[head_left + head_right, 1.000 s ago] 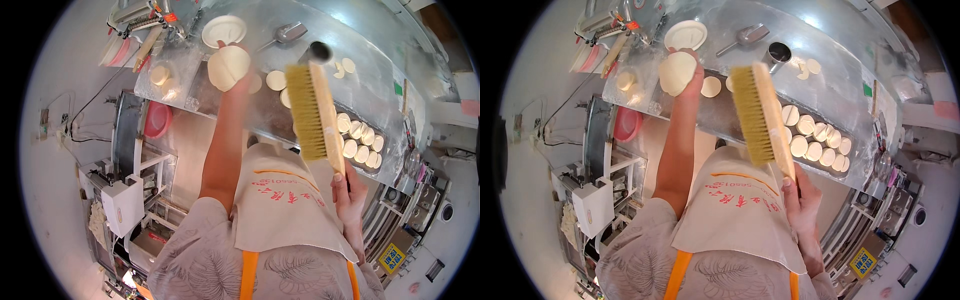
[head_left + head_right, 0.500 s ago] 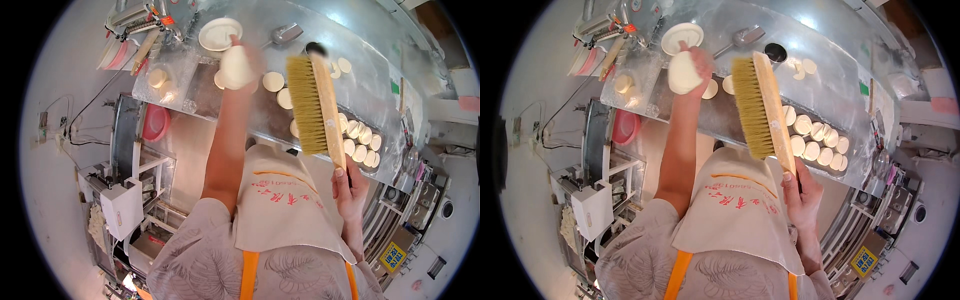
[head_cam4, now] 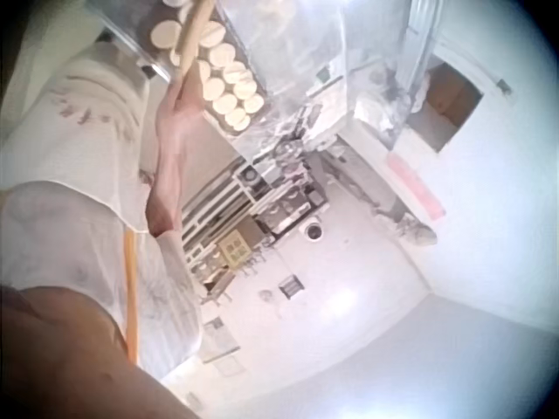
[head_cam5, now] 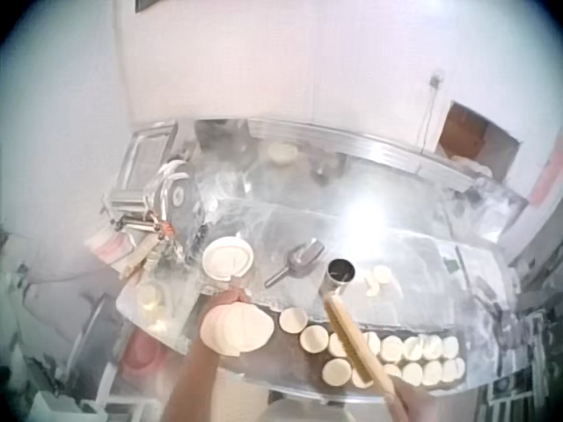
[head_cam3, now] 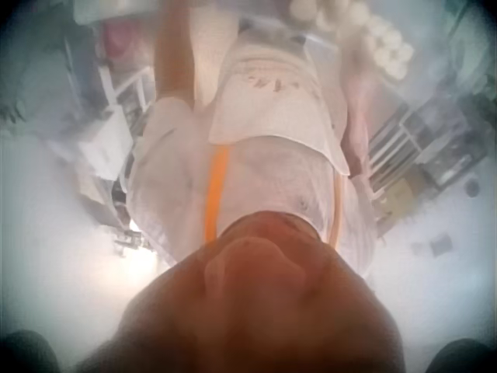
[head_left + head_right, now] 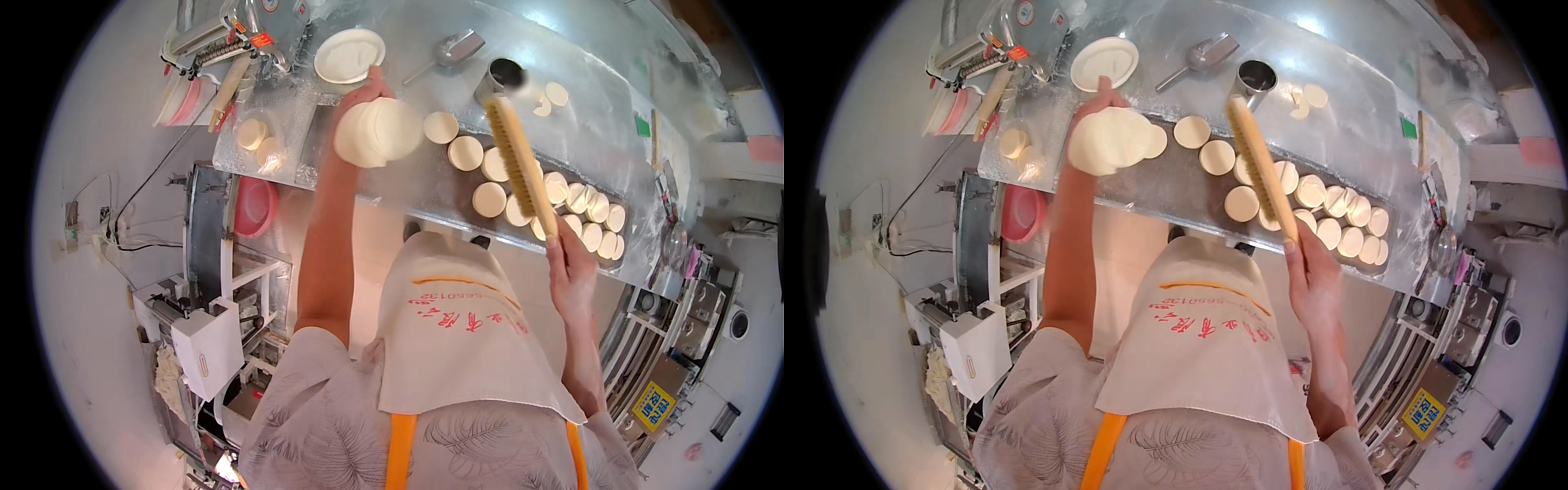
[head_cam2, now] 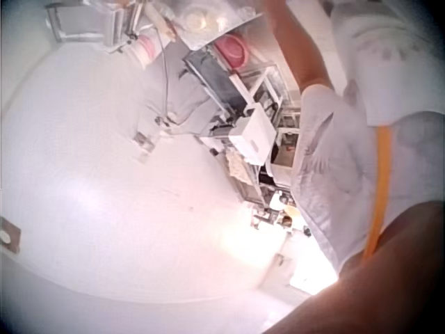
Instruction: The person uses a brush to apply a substance to round dough pieces and places them on a tray. They also handle a plastic bag and arrange the dough pieces on the metal surface.
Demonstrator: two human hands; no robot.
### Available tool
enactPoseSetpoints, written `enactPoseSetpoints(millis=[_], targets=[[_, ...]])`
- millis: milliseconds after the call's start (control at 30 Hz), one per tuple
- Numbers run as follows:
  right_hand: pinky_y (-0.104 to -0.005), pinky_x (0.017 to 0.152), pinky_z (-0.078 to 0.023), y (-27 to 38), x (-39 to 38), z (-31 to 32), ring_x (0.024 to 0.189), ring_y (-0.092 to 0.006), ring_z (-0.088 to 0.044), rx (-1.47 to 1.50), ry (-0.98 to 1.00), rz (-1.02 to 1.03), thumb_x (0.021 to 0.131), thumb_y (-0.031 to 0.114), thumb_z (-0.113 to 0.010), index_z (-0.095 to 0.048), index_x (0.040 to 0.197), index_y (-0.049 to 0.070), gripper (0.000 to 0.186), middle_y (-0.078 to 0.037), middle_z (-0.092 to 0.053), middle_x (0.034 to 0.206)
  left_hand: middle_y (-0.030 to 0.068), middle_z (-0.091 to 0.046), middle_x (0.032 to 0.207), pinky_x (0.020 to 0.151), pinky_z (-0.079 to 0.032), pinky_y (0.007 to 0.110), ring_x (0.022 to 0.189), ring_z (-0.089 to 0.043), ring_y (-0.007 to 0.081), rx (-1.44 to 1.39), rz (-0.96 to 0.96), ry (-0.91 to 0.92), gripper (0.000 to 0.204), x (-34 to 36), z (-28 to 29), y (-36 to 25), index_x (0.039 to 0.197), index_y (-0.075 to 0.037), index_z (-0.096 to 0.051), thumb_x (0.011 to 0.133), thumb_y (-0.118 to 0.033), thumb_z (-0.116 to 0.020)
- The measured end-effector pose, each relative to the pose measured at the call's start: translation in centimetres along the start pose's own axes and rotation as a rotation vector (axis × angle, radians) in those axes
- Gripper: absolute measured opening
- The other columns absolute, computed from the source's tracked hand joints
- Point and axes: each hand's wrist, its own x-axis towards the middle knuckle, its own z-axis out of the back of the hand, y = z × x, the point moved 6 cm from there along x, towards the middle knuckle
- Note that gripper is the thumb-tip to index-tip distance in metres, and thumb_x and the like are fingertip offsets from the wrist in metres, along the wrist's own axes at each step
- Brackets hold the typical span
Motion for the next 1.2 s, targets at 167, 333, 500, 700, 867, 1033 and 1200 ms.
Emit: enactPoseSetpoints(millis=[167,333,500,700,867,1033,1200], targets=[[-0.0398,0.065,-0.056,0.9,3.1,-7.4,0.078,-0.0295,-0.070,-0.033,0.013,0.253,0.105,0.018,-0.066,-0.064,0.145,0.011,0.041,-0.013,-0.069,0.093,0.0078,-0.063,0.070,0.063,-0.051,0.039,0.063,-0.061,0.0212,0.500,-0.184,-0.168,0.053,-5.0,2.2,-6.3,0.081,-0.005,-0.068,0.111,-0.048,-0.058],[-0.0423,0.059,-0.053,2.9,6.9,-13.8,0.068,-0.0276,-0.063,-0.116,-0.064,0.508,0.101,0.017,-0.070,-0.063,0.147,0.016,0.047,-0.010,-0.059,0.080,0.0229,-0.066,0.079,0.067,-0.051,0.050,0.072,-0.064,0.0424,1.275,-0.715,-0.329,0.042,-7.8,3.5,-11.1,0.094,-0.004,-0.072,0.110,-0.040,-0.058],[-0.0417,0.067,-0.052,4.8,8.0,-19.9,0.077,-0.0259,-0.060,-0.148,0.044,0.799,0.089,0.011,-0.074,-0.063,0.148,0.019,0.061,-0.006,-0.055,0.083,0.0188,-0.065,0.070,0.059,-0.049,0.051,0.066,-0.064,0.0420,1.363,-0.690,-0.493,0.048,-9.2,8.3,-12.0,0.080,-0.005,-0.060,0.111,-0.042,-0.057],[-0.0382,0.070,-0.052,0.9,6.6,-27.6,0.082,-0.0237,-0.059,-0.269,0.198,0.940,0.085,0.008,-0.073,-0.061,0.150,0.023,0.067,-0.004,-0.056,0.089,0.0237,-0.062,0.070,0.062,-0.049,0.052,0.065,-0.061,0.0456,1.272,-0.430,-0.479,0.054,-10.9,10.5,-9.3,0.081,-0.001,-0.064,0.110,-0.046,-0.056],[-0.0398,0.082,-0.052,-1.8,7.4,-29.4,0.099,-0.0269,-0.060,-0.359,0.248,0.920,0.087,0.010,-0.072,-0.058,0.152,0.024,0.068,-0.008,-0.060,0.103,0.0244,-0.065,0.074,0.065,-0.048,0.056,0.073,-0.065,0.0475,1.177,-0.342,-0.459,0.051,-11.2,9.2,-8.0,0.080,-0.002,-0.063,0.111,-0.042,-0.056],[-0.0433,0.108,-0.046,3.1,8.0,-25.4,0.128,-0.0300,-0.056,0.247,0.294,0.531,0.100,0.017,-0.069,-0.053,0.155,0.018,0.057,-0.013,-0.063,0.135,0.0248,-0.063,0.072,0.062,-0.048,0.047,0.060,-0.053,0.0400,0.935,-0.471,-0.294,0.052,-10.2,4.1,-6.4,0.086,0.003,-0.068,0.109,-0.043,-0.060],[-0.0449,0.115,-0.045,9.3,9.2,-22.1,0.136,-0.0246,-0.055,1.716,0.766,-0.114,0.106,0.020,-0.067,-0.053,0.149,0.000,0.049,-0.011,-0.063,0.141,0.0231,-0.062,0.068,0.061,-0.047,0.046,0.058,-0.051,0.0351,0.729,-0.509,-0.160,0.053,-9.0,-1.5,-5.3,0.084,0.005,-0.068,0.108,-0.042,-0.062]])
